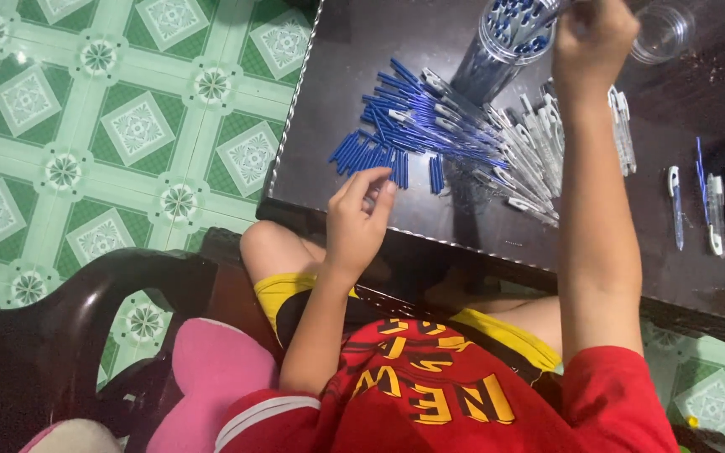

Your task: The person sits cross-legged at a table and assembles blue pens by inserting ink cartridges into clear plastic barrels. They pick up a barrel and a cartridge, insert the cartridge, and place the assembled pen into a clear container.

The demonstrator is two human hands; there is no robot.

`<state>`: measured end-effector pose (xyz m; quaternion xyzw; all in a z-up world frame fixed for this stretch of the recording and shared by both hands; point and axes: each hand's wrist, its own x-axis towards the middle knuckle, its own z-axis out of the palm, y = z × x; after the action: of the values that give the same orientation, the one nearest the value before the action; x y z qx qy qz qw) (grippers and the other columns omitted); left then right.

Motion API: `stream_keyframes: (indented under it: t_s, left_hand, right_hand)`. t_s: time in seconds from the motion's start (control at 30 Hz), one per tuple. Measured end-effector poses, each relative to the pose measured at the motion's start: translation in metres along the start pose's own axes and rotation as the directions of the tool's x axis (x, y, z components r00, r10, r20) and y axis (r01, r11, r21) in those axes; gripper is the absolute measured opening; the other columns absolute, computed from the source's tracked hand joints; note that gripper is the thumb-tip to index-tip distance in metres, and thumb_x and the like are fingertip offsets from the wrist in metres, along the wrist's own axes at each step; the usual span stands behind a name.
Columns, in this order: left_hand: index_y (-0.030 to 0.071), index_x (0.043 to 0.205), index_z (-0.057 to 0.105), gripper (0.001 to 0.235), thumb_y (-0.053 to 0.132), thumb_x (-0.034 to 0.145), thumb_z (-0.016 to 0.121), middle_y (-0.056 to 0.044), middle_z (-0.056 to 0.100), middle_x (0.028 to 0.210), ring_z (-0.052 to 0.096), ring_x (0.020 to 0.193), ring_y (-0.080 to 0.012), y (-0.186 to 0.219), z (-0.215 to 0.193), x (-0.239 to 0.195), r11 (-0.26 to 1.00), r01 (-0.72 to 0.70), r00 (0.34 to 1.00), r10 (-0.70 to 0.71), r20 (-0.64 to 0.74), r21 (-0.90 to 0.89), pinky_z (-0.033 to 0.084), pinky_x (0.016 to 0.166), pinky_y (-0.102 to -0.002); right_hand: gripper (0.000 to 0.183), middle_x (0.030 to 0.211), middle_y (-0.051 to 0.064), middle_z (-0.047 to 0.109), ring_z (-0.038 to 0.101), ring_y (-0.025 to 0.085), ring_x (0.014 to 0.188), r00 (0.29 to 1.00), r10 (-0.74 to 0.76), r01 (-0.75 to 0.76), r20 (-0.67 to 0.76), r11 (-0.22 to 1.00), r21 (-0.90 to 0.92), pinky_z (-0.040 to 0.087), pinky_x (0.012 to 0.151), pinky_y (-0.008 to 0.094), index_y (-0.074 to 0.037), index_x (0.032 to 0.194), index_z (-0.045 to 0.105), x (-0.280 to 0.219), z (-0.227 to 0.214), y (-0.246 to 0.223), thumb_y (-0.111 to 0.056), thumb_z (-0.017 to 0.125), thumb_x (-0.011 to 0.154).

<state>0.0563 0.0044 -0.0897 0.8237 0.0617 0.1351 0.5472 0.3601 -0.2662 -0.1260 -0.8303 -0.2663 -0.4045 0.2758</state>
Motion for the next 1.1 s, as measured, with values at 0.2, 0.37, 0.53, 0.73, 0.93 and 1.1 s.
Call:
stream_keyframes:
  t_s: [0.2,0.37,0.53,0.73,0.93,1.1]
  left_hand:
    - [0.010,0.116,0.071,0.023,0.016,0.099,0.057,-0.010,0.071,0.113,0.058,0.108,-0.0295,-0.072,0.033,0.011,0.980,0.126,0.985,-0.141,0.094,0.152,0.049,0.092,-0.045]
    - [0.008,0.120,0.069,0.024,0.016,0.100,0.058,-0.011,0.067,0.121,0.059,0.115,-0.0305,-0.099,0.045,0.009,0.931,0.287,0.940,-0.319,0.122,0.225,0.053,0.097,-0.047]
    - [0.007,0.118,0.069,0.024,0.015,0.098,0.061,-0.012,0.068,0.114,0.060,0.106,-0.0299,-0.118,0.061,0.007,0.929,0.250,0.946,-0.294,0.134,0.272,0.054,0.088,-0.045]
    - [0.009,0.102,0.072,0.013,0.014,0.090,0.071,-0.010,0.068,0.089,0.068,0.089,-0.0297,-0.121,0.071,0.001,0.945,0.156,0.983,-0.176,0.047,0.287,0.058,0.079,-0.039]
    - [0.010,0.100,0.073,0.012,0.016,0.089,0.072,-0.009,0.067,0.087,0.068,0.085,-0.0282,-0.117,0.081,-0.001,0.956,0.106,0.992,-0.120,0.037,0.273,0.058,0.076,-0.038]
    - [0.009,0.105,0.073,0.016,0.020,0.095,0.071,-0.011,0.069,0.090,0.070,0.082,-0.0257,-0.120,0.099,-0.005,0.981,0.171,0.983,-0.176,0.046,0.092,0.059,0.072,-0.034]
  right_hand:
    - [0.041,0.165,0.017,0.033,0.020,0.053,0.141,0.840,0.275,-0.113,0.468,0.932,-0.343,0.021,0.102,0.082,-0.014,0.122,0.082,-0.032,0.013,-0.011,-0.053,0.072,0.117]
    - [0.058,0.167,0.005,0.022,0.015,0.032,0.151,0.881,0.389,-0.331,0.268,0.913,-0.238,0.020,0.119,0.070,-0.018,0.158,0.052,-0.061,-0.011,-0.034,-0.057,0.054,0.115]
    - [0.025,0.135,0.013,0.056,0.043,0.034,0.127,0.869,0.480,-0.489,-0.117,0.798,-0.353,0.047,0.100,0.062,-0.009,0.118,0.072,-0.156,-0.050,-0.038,-0.017,0.071,0.094]
    - [0.040,0.144,0.014,0.046,0.035,0.046,0.132,0.666,0.720,-0.535,0.196,0.644,-0.547,0.038,0.097,0.076,-0.009,0.124,0.068,-0.240,-0.050,-0.023,-0.016,0.087,0.089]
    - [0.028,0.139,0.010,0.051,0.038,0.041,0.132,0.780,0.617,-0.495,0.104,0.711,-0.499,0.031,0.104,0.069,-0.007,0.091,0.062,-0.247,-0.041,-0.012,-0.007,0.090,0.086]
    - [0.021,0.131,0.007,0.057,0.042,0.037,0.126,0.889,0.458,-0.418,-0.013,0.800,-0.431,0.032,0.100,0.057,-0.012,0.094,0.062,-0.242,-0.058,-0.002,-0.012,0.083,0.092]
